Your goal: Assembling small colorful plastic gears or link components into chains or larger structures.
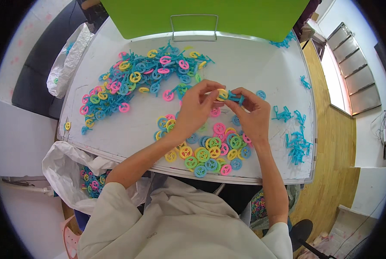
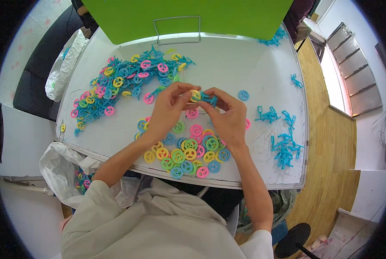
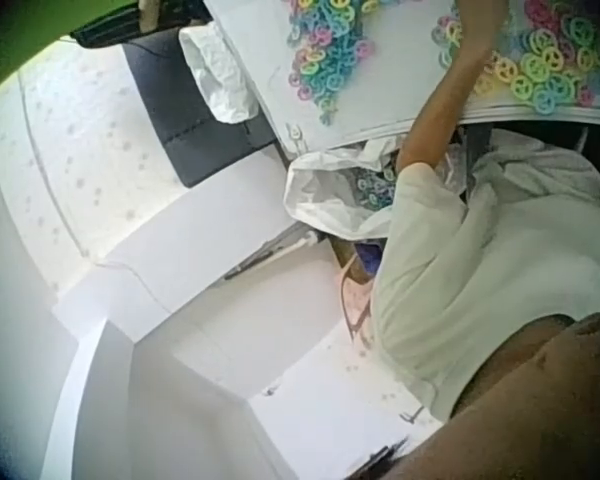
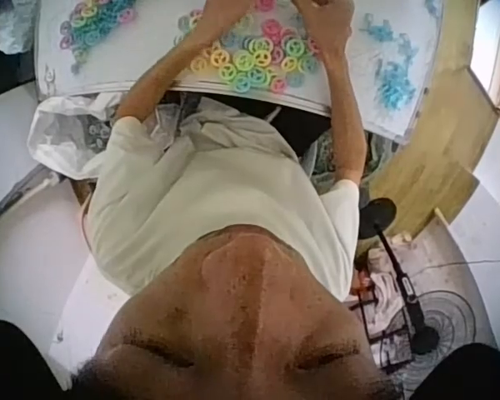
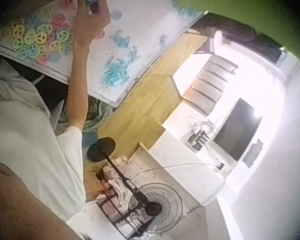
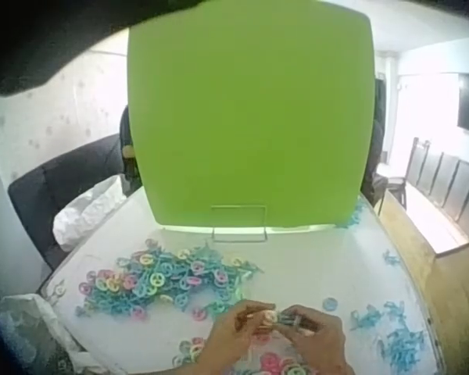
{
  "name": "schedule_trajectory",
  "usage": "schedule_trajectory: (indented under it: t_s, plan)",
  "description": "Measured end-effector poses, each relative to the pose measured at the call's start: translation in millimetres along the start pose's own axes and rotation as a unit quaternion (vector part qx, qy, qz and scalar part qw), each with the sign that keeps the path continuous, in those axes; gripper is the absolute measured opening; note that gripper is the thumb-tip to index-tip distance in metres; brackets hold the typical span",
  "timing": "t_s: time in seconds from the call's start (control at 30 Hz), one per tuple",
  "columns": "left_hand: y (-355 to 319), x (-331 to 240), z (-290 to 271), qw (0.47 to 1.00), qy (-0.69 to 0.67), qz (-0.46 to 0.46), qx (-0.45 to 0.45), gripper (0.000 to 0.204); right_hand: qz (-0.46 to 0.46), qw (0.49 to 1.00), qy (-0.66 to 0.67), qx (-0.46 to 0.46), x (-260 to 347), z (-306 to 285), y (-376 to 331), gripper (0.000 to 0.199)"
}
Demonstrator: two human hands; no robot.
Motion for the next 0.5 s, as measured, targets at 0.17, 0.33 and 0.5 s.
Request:
schedule_trajectory:
  t_s: [0.17,0.33,0.5]
  plan:
    - [2.3,-6.7,-5.2,0.998,0.058,0.012,0.018,0.019,-0.002,0.999,-0.011,0.049,4.3,-5.2,1.0,0.027]
    - [20.3,-19.5,-54.9,0.954,0.217,0.137,-0.158,0.018,-0.049,0.992,-0.114,-0.012,30.4,-57.2,7.0,0.029]
    - [38.5,-25.7,-112.3,0.891,0.366,0.124,-0.236,0.017,-0.114,0.902,-0.415,0.029,33.8,-118.0,-13.2,0.034]
Point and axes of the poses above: each hand's wrist, its own y-axis towards the middle knuckle, its own z-axis out of the palm, x = y × z, the point moved 1 cm from there along y, towards the middle knuckle, and after that the axes turned 4 degrees about y, right-handed, at the moved point
